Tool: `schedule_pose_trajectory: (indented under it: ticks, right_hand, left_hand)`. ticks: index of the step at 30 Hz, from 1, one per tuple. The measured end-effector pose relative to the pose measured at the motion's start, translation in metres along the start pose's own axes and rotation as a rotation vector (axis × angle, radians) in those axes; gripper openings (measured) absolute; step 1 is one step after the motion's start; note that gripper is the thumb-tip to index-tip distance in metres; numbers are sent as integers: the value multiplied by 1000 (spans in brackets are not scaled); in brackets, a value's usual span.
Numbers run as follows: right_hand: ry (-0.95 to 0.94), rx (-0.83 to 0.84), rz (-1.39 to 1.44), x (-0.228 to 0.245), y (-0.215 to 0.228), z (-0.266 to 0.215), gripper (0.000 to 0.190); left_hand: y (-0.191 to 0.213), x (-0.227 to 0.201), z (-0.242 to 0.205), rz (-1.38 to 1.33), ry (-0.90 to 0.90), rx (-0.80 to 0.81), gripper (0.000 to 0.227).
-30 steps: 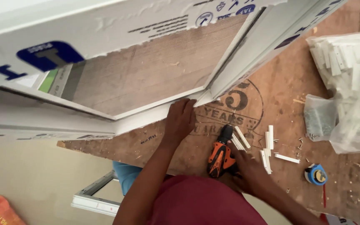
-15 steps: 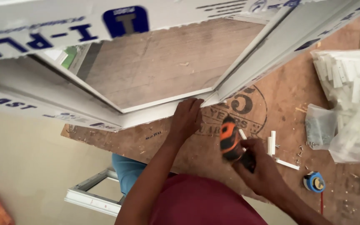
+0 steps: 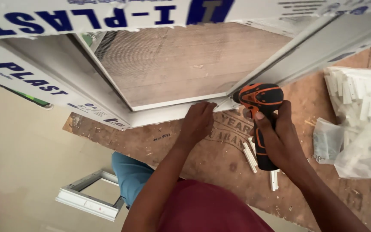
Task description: Assembling hardware and sealants onto a uPVC window frame in a workshop.
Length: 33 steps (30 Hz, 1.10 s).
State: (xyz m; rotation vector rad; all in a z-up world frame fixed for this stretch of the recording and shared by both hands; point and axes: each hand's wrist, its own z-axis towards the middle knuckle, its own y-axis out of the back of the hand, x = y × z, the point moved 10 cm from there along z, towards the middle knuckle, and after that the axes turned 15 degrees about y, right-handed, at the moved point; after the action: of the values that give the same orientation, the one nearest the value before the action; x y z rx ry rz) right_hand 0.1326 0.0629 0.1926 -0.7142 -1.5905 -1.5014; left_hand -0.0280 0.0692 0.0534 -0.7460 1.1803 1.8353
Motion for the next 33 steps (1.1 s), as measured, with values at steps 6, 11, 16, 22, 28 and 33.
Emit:
schedule_pose_trajectory:
  ticks: [6,11,16,22,28,33]
  right_hand:
    - [-6,19,-88,-8,-8,8,26]
    - [-92,16,-97,-9,-11,13,27]
    - [-128,18,-52,-22,-14,16,28]
    - [-110,22,-54,-24,-12,19,31]
    - [-111,97,-192,-20,-13,24,33]
    - [-44,95,-136,-19,-14,27,37]
  left_hand:
    - [-6,7,1,30,28,27,36]
    - [-2,5,1,13,26,22,36]
    - [-5,9,1,32,56,33,35]
    - [-13,14,0,51,66,64,32]
    - [1,-1,7,-10,106,74,37]
    - [27,-46,36,-319,206,133,36]
